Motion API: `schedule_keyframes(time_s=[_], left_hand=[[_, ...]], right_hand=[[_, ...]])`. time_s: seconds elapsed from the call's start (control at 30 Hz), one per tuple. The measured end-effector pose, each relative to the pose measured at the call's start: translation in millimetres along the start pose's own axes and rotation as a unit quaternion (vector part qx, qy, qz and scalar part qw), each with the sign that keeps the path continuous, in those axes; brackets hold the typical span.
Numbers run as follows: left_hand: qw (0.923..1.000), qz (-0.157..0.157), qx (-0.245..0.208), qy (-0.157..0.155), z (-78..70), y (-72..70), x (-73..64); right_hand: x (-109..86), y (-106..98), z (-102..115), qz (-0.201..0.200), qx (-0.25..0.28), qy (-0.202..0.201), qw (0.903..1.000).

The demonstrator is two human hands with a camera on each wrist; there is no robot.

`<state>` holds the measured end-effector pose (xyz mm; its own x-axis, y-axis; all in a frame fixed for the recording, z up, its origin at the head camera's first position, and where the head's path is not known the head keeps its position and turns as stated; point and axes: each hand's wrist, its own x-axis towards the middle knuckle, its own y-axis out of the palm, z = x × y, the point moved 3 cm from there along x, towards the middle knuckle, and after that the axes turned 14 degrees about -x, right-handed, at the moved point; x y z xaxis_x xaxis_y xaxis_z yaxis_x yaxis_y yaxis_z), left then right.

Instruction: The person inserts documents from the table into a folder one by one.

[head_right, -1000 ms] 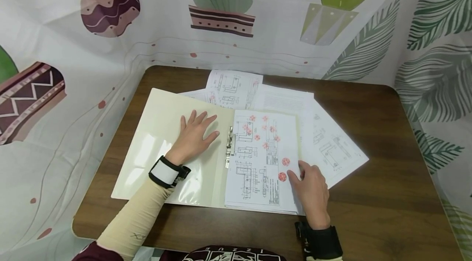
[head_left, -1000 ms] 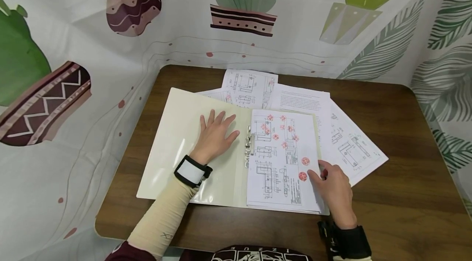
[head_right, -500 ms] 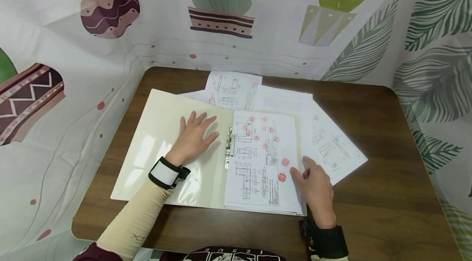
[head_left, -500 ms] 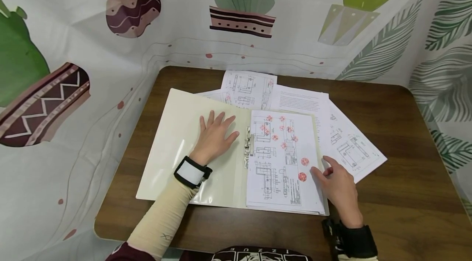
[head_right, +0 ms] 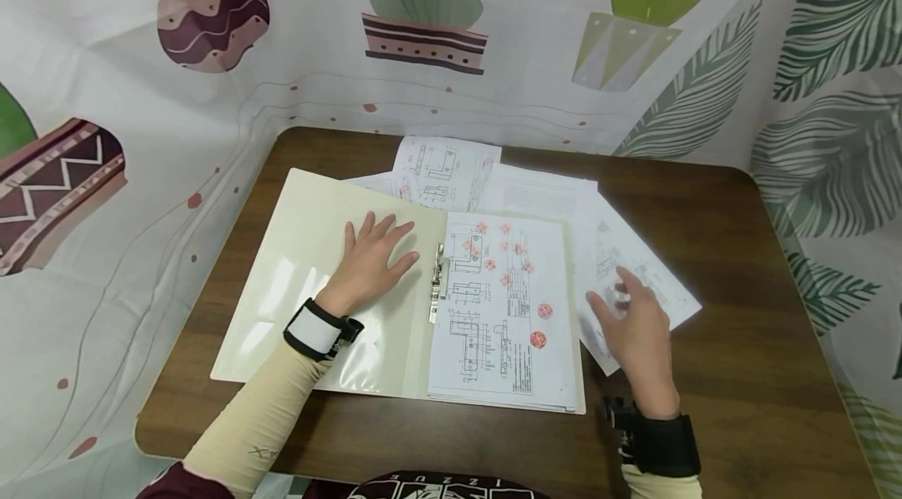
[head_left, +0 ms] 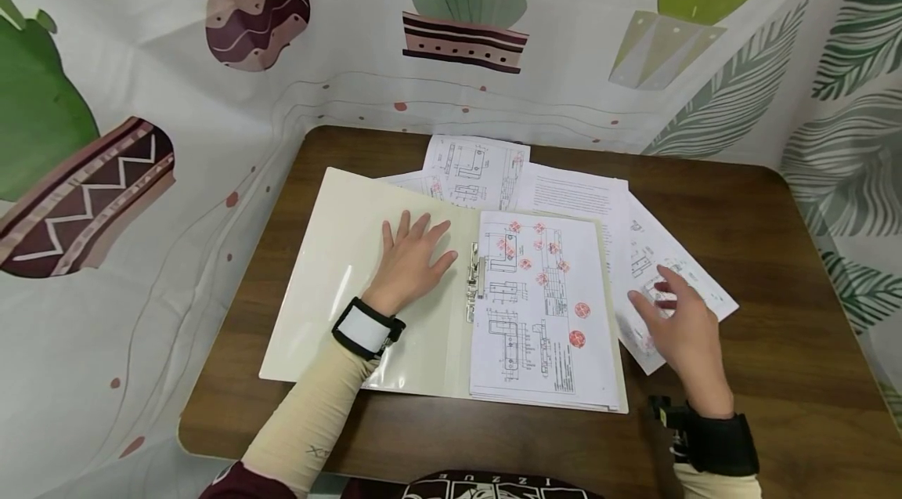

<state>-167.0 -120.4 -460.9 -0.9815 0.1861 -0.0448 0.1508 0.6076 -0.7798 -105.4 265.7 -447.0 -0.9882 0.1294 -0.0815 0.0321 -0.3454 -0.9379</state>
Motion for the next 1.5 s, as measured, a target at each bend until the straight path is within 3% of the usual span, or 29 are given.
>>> schedule_keyframes(time_s=[0.23, 0.67, 1.13, 1.37, 1.5], left_hand=[[1.0, 0.0, -0.001, -0.001, 0.7, -0.4, -0.2], [1.0, 0.003, -0.003, -0.003, 0.0, -1.6, 0.0], [1.0, 0.006, -0.004, 0.001, -1.0, -2.8, 0.5], [0.9999, 0.007, -0.007, 0.003, 0.6, -2.0, 1.1], [1.0, 0.007, -0.006, 0.001, 2.2, -1.4, 0.7]], right_hand=[[15.3, -19, -3, -0.024, -0.012, 0.001, 0.9996], [42.5, -34, -13, -0.054, 0.0, -0.015, 0.9985], [74.6, -30, -41, -0.007, -0.024, 0.02, 0.9995], [86.1, -18, -56, 0.011, -0.038, 0.025, 0.9989], [92.1, -9, -62, 0.04, -0.042, 0.021, 0.9981]])
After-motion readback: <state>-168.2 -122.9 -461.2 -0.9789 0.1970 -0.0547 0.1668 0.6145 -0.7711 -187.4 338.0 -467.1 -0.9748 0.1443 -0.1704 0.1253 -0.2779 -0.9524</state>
